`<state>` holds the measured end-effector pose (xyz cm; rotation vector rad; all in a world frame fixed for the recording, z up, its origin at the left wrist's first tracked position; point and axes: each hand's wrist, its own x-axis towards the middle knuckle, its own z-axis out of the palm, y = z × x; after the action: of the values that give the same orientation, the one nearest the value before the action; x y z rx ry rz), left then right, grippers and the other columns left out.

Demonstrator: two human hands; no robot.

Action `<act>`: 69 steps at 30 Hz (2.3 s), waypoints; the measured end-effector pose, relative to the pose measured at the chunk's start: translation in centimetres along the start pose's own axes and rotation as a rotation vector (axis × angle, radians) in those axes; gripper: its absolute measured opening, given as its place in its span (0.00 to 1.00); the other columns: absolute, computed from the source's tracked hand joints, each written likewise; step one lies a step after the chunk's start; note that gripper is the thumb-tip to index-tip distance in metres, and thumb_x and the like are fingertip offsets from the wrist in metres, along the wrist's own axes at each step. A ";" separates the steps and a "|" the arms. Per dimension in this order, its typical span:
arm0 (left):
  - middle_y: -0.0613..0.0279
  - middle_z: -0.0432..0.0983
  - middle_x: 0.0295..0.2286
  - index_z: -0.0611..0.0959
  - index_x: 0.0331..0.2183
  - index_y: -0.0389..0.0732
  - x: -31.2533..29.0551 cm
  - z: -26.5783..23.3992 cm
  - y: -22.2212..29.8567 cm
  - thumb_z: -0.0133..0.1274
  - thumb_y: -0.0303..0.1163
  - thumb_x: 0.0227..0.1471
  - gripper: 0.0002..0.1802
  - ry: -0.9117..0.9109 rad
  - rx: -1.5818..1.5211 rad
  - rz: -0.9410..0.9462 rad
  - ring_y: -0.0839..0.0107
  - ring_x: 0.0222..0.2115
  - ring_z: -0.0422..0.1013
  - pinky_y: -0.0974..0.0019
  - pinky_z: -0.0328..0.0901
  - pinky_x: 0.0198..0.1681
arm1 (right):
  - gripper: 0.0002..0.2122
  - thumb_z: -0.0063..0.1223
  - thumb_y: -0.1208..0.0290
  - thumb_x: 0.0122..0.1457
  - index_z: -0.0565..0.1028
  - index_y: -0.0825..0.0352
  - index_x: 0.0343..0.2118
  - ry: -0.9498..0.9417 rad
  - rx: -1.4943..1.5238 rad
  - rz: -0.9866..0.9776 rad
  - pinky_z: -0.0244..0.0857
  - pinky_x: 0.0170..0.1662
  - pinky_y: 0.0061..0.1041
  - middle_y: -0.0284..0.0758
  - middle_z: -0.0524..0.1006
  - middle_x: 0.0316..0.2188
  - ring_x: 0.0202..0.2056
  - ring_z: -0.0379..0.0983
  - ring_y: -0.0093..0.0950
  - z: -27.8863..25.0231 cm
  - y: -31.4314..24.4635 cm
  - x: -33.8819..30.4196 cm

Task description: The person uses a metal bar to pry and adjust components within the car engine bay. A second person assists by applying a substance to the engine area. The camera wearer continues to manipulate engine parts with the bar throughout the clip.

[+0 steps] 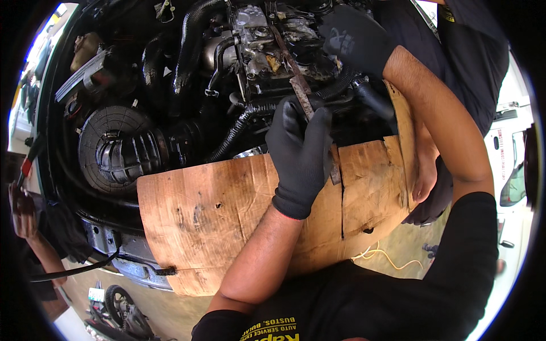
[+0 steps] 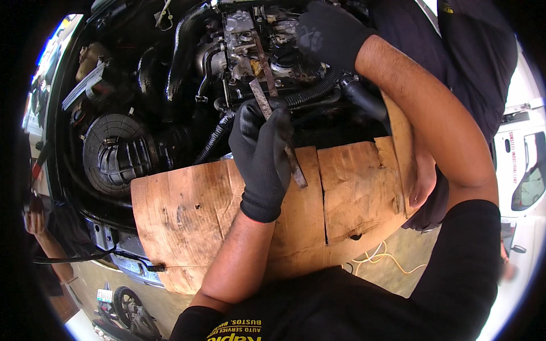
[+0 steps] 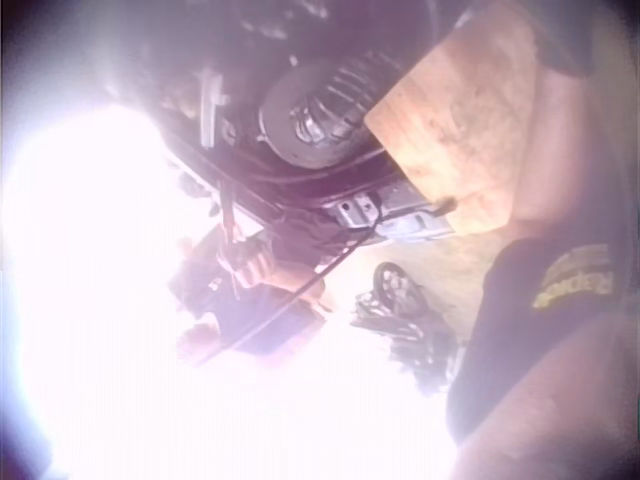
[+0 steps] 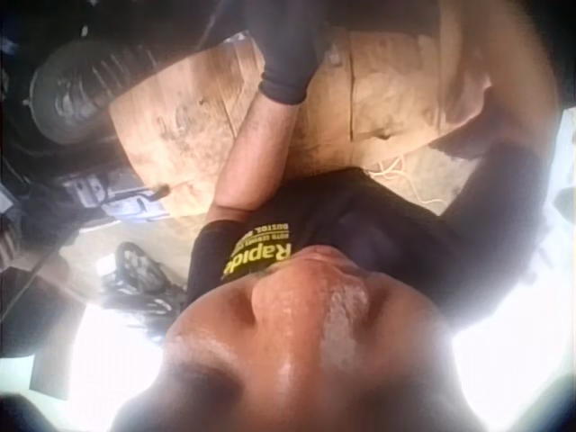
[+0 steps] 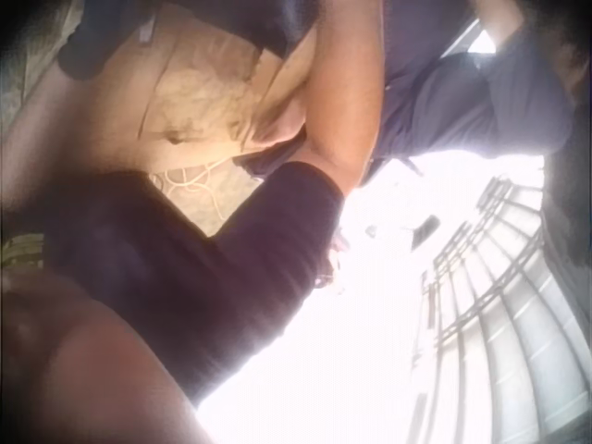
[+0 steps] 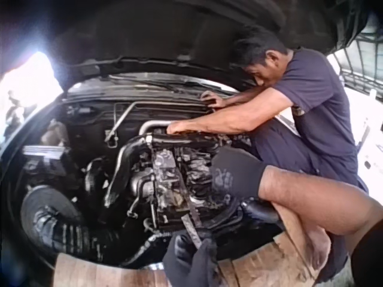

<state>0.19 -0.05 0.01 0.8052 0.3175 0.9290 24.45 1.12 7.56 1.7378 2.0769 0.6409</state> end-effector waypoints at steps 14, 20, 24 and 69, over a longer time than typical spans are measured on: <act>0.68 0.77 0.33 0.79 0.40 0.35 0.1 0.1 0.0 0.54 0.23 0.62 0.05 0.007 0.010 -0.004 0.83 0.32 0.69 0.75 0.65 0.37 | 0.03 0.57 0.70 0.50 0.82 0.58 0.25 0.013 -0.230 -0.074 0.70 0.49 0.29 0.30 0.76 0.32 0.43 0.74 0.30 -0.8 -1.8 0.6; 0.70 0.73 0.25 0.76 0.36 0.37 0.1 0.4 0.5 0.54 0.23 0.60 0.03 0.027 -0.003 -0.016 0.86 0.24 0.65 0.76 0.61 0.26 | 0.02 0.57 0.70 0.49 0.81 0.57 0.25 0.033 -0.210 -0.113 0.69 0.50 0.29 0.29 0.76 0.32 0.44 0.74 0.30 -0.8 -1.1 0.3; 0.69 0.74 0.26 0.77 0.37 0.36 0.2 0.5 0.3 0.54 0.22 0.61 0.02 0.025 0.039 -0.002 0.86 0.24 0.66 0.76 0.62 0.26 | 0.02 0.58 0.71 0.49 0.80 0.57 0.25 0.077 -0.149 -0.106 0.68 0.50 0.30 0.28 0.76 0.31 0.43 0.75 0.31 -0.1 0.2 -0.4; 0.64 0.80 0.35 0.81 0.42 0.35 -0.2 -0.3 -0.5 0.52 0.24 0.61 0.07 -0.028 0.121 -0.005 0.80 0.36 0.73 0.74 0.67 0.41 | 0.07 0.62 0.69 0.51 0.84 0.58 0.34 -0.020 -0.009 0.051 0.71 0.47 0.39 0.34 0.82 0.33 0.41 0.79 0.35 -0.7 2.3 -2.5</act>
<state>0.24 -0.22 -0.57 0.9272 0.3536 0.8991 26.42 -1.07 9.42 1.7900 2.0192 0.6432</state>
